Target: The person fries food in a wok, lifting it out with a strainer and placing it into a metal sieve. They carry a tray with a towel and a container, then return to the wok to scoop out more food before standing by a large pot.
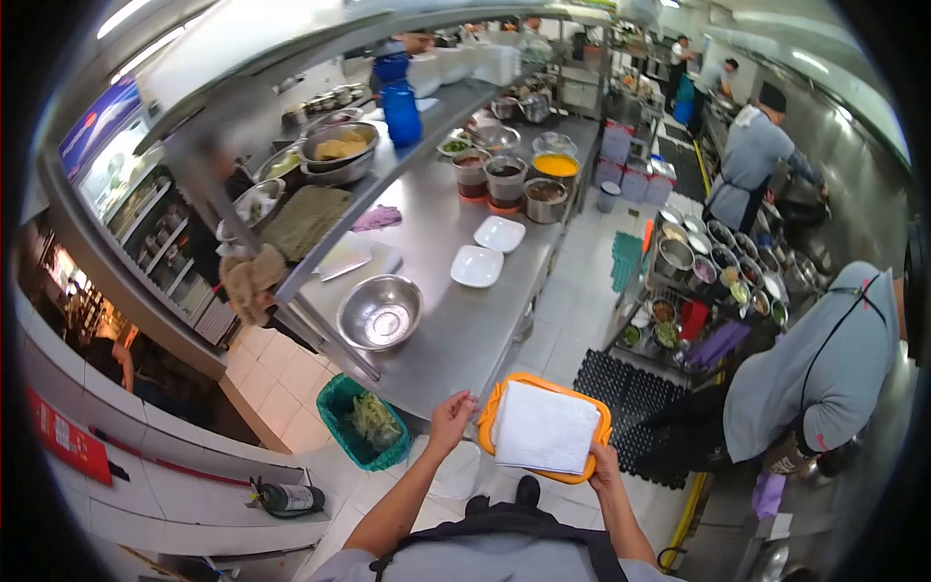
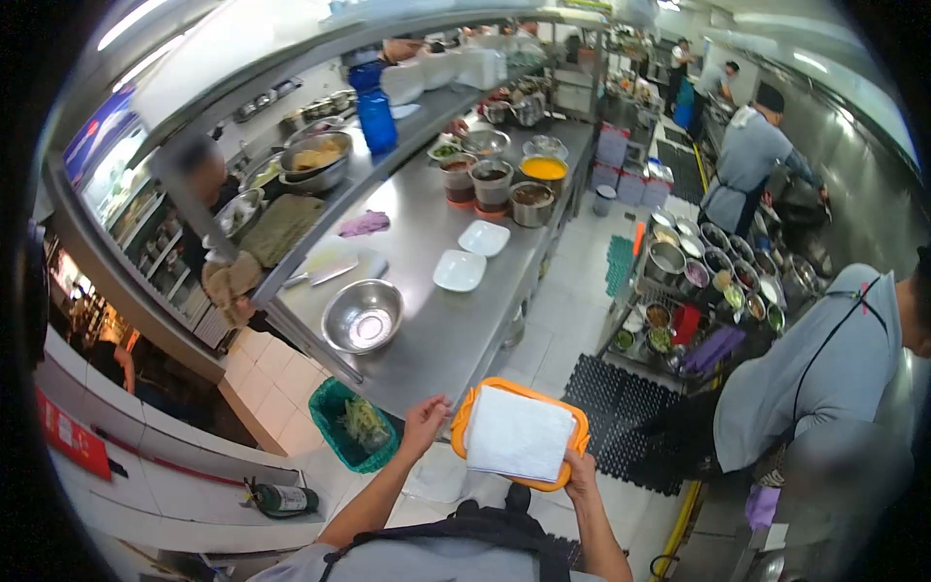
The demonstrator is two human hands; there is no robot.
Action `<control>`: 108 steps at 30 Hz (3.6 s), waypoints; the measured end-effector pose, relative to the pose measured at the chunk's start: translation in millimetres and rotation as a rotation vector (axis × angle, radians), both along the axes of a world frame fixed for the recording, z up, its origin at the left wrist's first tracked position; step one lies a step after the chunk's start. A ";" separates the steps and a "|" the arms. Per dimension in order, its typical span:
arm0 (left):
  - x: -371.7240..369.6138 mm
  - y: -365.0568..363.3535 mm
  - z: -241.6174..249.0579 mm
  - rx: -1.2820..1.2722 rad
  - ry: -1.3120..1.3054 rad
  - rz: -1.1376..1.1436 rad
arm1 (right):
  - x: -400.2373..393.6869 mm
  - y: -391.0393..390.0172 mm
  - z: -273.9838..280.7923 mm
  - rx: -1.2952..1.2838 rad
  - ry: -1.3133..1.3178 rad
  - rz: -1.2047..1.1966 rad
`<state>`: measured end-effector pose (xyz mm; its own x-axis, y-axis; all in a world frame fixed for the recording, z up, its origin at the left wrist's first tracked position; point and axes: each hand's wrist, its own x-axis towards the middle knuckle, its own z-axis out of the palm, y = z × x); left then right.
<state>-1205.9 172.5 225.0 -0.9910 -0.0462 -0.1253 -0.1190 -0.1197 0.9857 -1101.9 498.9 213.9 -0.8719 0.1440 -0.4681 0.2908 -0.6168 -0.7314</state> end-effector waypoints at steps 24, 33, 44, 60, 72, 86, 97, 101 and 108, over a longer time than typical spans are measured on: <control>-61.7 23.0 -58.0 -1.499 0.381 -0.203 | -188.2 -94.0 -271.8 0.056 -0.056 0.201; -61.9 18.5 -59.1 -1.466 0.365 -0.198 | -240.4 -217.3 -292.0 0.433 -0.056 0.684; -50.7 1.0 -67.7 -1.364 0.554 -0.113 | -58.0 -164.3 -311.2 0.863 -0.175 0.600; 38.2 -2.7 -99.0 -1.546 0.713 -0.355 | 790.0 -115.0 -158.8 0.570 -1.448 -0.599; 336.5 191.6 -230.2 -1.025 -0.176 -2.286 | 795.3 -185.3 -188.9 0.198 -1.081 -0.410; 418.7 381.8 -156.7 -0.822 -0.329 -1.911 | 894.8 317.5 82.5 1.362 -1.359 -1.094; 388.8 419.7 -267.5 -0.969 0.010 -1.922 | 902.1 366.8 89.0 1.202 -1.460 -1.043; 425.4 522.8 -136.9 -0.587 0.107 -2.305 | 914.7 358.3 103.0 1.289 -1.434 -1.156; 604.1 695.8 40.6 -0.218 -0.221 -2.614 | 927.7 378.0 120.3 1.185 -1.339 -1.389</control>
<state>-601.7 868.2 265.6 0.8155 0.4818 -0.3206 0.1546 0.3525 0.9230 -174.2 876.9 334.2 0.6201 0.7541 0.2165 0.6841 -0.3845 -0.6199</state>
